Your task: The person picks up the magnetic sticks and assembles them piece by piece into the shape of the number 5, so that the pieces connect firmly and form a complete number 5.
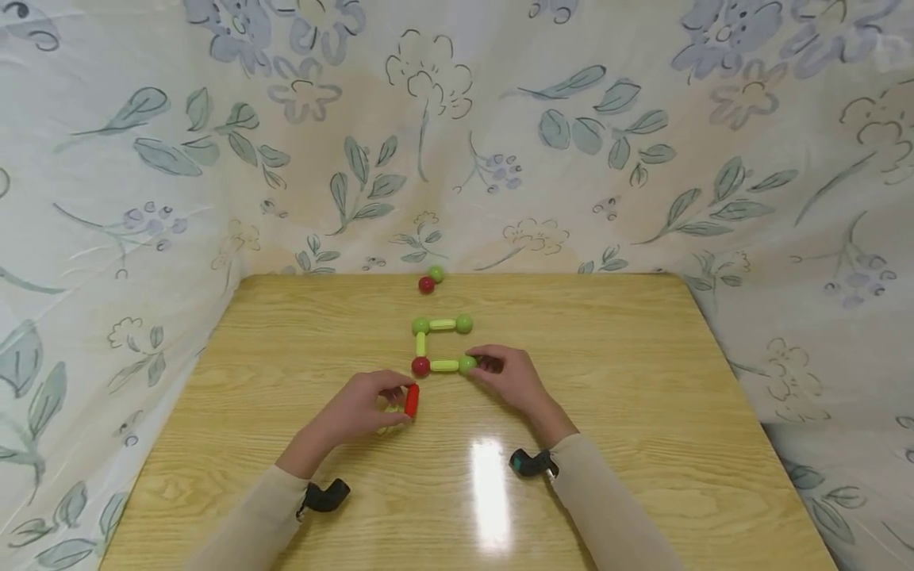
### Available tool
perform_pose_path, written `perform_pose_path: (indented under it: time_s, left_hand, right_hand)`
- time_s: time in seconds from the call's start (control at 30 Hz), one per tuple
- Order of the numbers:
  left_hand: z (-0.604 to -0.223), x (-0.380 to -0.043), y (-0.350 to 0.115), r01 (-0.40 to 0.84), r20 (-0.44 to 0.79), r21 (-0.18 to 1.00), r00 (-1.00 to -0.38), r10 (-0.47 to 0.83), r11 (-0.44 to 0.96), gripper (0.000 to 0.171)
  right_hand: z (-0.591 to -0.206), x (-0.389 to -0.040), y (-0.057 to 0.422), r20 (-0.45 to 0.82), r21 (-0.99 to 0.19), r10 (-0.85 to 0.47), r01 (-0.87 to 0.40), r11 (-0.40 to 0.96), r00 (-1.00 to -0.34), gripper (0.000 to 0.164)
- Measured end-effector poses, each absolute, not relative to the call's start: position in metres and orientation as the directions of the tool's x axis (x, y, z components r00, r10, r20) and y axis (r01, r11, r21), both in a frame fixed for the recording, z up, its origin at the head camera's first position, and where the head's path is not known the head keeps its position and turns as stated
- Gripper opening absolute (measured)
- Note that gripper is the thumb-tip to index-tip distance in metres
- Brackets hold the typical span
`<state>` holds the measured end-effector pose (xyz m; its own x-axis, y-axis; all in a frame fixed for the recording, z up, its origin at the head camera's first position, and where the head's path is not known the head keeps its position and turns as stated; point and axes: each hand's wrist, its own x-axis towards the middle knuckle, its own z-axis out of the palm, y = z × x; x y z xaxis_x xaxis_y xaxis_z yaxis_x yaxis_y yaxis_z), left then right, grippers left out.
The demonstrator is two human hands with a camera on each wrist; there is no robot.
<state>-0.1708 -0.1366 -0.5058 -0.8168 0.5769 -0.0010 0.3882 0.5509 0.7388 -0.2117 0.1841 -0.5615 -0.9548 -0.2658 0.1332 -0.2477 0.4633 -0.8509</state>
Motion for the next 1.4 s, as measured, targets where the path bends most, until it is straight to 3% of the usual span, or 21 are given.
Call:
perform_pose_path:
  time_s: [0.4,0.67,1.17,1.4]
  left_hand:
    - [-0.532,-0.164,-0.067,0.44,0.136,0.726,-0.844,0.518,0.528,0.026]
    - [-0.534,-0.166,-0.048,0.43,0.144,0.708,-0.864,0.483,0.559,0.037]
    - [-0.533,-0.17,-0.034,0.407,0.129,0.688,-0.883,0.451,0.601,0.041]
    - [-0.535,-0.174,-0.032,0.416,0.126,0.651,-0.884,0.45,0.635,0.03]
  right_hand:
    - [-0.564,-0.211,0.188,0.11,-0.85,-0.253,-0.223,0.476,-0.961,0.027]
    - [-0.564,-0.212,0.189,0.114,-0.853,-0.266,-0.231,0.469,-0.957,0.025]
    - [-0.561,-0.212,0.186,0.133,-0.863,-0.273,-0.247,0.441,-0.953,0.024]
    - [-0.562,-0.213,0.186,0.141,-0.858,-0.272,-0.254,0.446,-0.952,0.025]
